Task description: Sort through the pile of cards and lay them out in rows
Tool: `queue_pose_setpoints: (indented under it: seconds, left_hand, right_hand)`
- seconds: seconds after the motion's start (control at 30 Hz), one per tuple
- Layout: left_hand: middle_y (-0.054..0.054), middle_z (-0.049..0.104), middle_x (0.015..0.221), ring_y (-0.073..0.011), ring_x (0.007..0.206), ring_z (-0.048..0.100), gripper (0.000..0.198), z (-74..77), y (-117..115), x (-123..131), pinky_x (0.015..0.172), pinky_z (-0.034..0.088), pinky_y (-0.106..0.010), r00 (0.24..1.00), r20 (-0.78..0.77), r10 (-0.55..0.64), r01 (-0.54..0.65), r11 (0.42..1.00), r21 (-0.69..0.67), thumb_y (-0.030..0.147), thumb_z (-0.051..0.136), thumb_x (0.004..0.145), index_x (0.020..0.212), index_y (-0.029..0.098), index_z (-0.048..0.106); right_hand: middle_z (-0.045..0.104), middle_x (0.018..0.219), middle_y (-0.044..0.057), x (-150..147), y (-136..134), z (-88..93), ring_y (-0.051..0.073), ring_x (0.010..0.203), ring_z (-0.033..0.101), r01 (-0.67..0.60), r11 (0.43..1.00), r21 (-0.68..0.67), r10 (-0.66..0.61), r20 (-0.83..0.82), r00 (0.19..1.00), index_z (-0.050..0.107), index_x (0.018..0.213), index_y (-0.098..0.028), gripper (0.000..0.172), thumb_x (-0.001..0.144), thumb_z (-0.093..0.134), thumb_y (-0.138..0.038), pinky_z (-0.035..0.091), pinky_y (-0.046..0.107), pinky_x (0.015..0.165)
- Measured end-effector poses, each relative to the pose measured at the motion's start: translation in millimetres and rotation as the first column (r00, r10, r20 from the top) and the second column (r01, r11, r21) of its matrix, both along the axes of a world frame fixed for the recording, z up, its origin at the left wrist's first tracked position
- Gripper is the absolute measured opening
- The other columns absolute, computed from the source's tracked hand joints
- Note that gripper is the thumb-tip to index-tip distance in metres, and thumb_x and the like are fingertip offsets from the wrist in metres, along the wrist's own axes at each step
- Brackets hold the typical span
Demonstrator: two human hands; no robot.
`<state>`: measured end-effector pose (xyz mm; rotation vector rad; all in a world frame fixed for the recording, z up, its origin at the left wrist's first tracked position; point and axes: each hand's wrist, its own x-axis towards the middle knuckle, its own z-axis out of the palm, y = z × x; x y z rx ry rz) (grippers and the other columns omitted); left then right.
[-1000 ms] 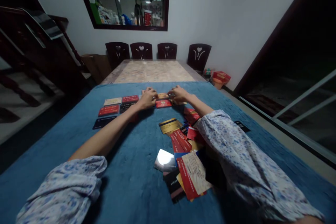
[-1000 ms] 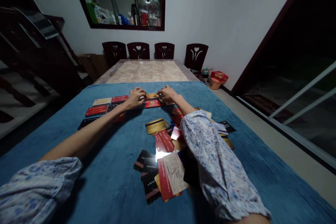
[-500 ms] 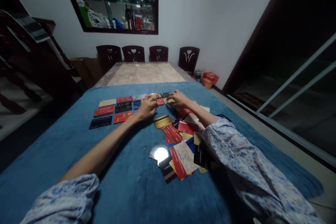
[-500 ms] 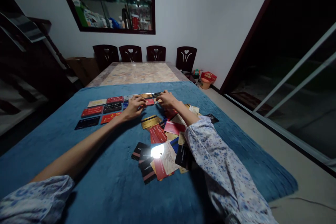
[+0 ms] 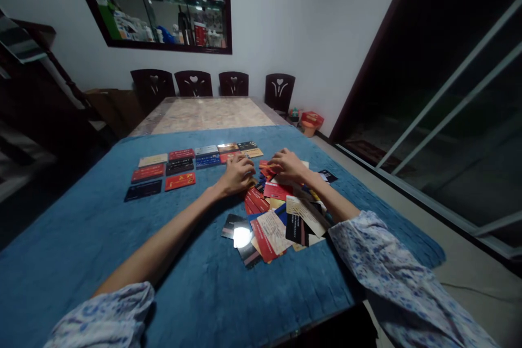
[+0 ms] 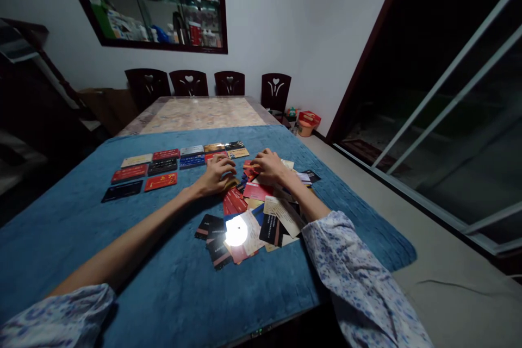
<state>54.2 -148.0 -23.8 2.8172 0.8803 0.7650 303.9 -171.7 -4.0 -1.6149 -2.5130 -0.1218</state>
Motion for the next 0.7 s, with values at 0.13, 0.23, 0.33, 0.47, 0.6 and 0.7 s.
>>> queue_pose_setpoints:
  seconds: [0.13,0.23,0.33,0.47,0.6,0.7]
  left_hand:
    - [-0.01,0.069,0.122,-0.0329,0.126,0.045,0.018,-0.7,-6.9,9.7,0.102,0.032,-0.056,0.999,-0.034,-0.042,0.041,0.999,-0.035,0.02,0.06,0.089,0.101,0.021,0.074]
    - [-0.01,0.068,0.125,-0.0331,0.128,0.043,0.022,-0.4,-13.4,17.8,0.103,0.031,-0.057,0.994,-0.048,-0.101,0.098,0.994,-0.053,0.019,0.058,0.091,0.106,0.022,0.074]
    - [-0.011,0.067,0.128,-0.0332,0.129,0.043,0.023,0.4,-22.3,25.7,0.105,0.031,-0.058,0.986,-0.047,-0.161,0.158,0.986,-0.058,0.024,0.058,0.093,0.109,0.022,0.074]
    - [-0.011,0.066,0.131,-0.0334,0.13,0.042,0.028,0.5,-33.0,32.3,0.107,0.031,-0.058,0.971,-0.071,-0.228,0.223,0.972,-0.07,0.026,0.058,0.092,0.116,0.023,0.073]
    - [-0.01,0.067,0.129,-0.0346,0.13,0.042,0.024,-1.7,-36.1,33.3,0.106,0.031,-0.059,0.961,-0.12,-0.251,0.24,0.966,-0.098,0.023,0.061,0.088,0.109,0.023,0.075]
    - [-0.01,0.069,0.125,-0.0343,0.128,0.043,0.022,-2.3,-35.6,32.1,0.104,0.033,-0.058,0.959,-0.139,-0.246,0.234,0.967,-0.099,0.023,0.061,0.088,0.106,0.022,0.074]
  right_hand:
    - [0.072,0.117,0.012,12.8,-16.4,-9.2,0.027,0.105,0.051,-0.061,0.997,0.052,0.066,-0.099,0.993,0.075,0.119,-0.021,0.031,0.093,0.059,-0.025,0.04,0.038,0.088]
    - [0.073,0.113,0.013,18.3,-25.8,-14.2,0.026,0.101,0.054,-0.138,0.986,0.09,0.153,-0.18,0.972,0.077,0.112,-0.021,0.026,0.092,0.06,-0.026,0.041,0.042,0.093]
    - [0.073,0.111,0.012,20.0,-34.1,-16.3,0.027,0.103,0.054,-0.17,0.98,0.108,0.191,-0.243,0.951,0.078,0.106,-0.021,0.022,0.093,0.062,-0.03,0.042,0.043,0.093]
    - [0.074,0.107,0.01,18.6,-44.3,-14.7,0.026,0.103,0.056,-0.21,0.97,0.119,0.236,-0.286,0.929,0.078,0.104,-0.023,0.02,0.092,0.064,-0.032,0.041,0.046,0.097]
    - [0.073,0.108,0.01,17.4,-49.7,-12.3,0.025,0.101,0.057,-0.232,0.969,0.085,0.246,-0.273,0.93,0.077,0.103,-0.022,0.019,0.086,0.069,-0.024,0.042,0.045,0.096]
    - [0.072,0.107,0.011,17.0,-50.2,-13.1,0.024,0.097,0.057,-0.236,0.97,0.061,0.244,-0.252,0.936,0.078,0.1,-0.02,0.018,0.086,0.068,-0.022,0.043,0.042,0.092]
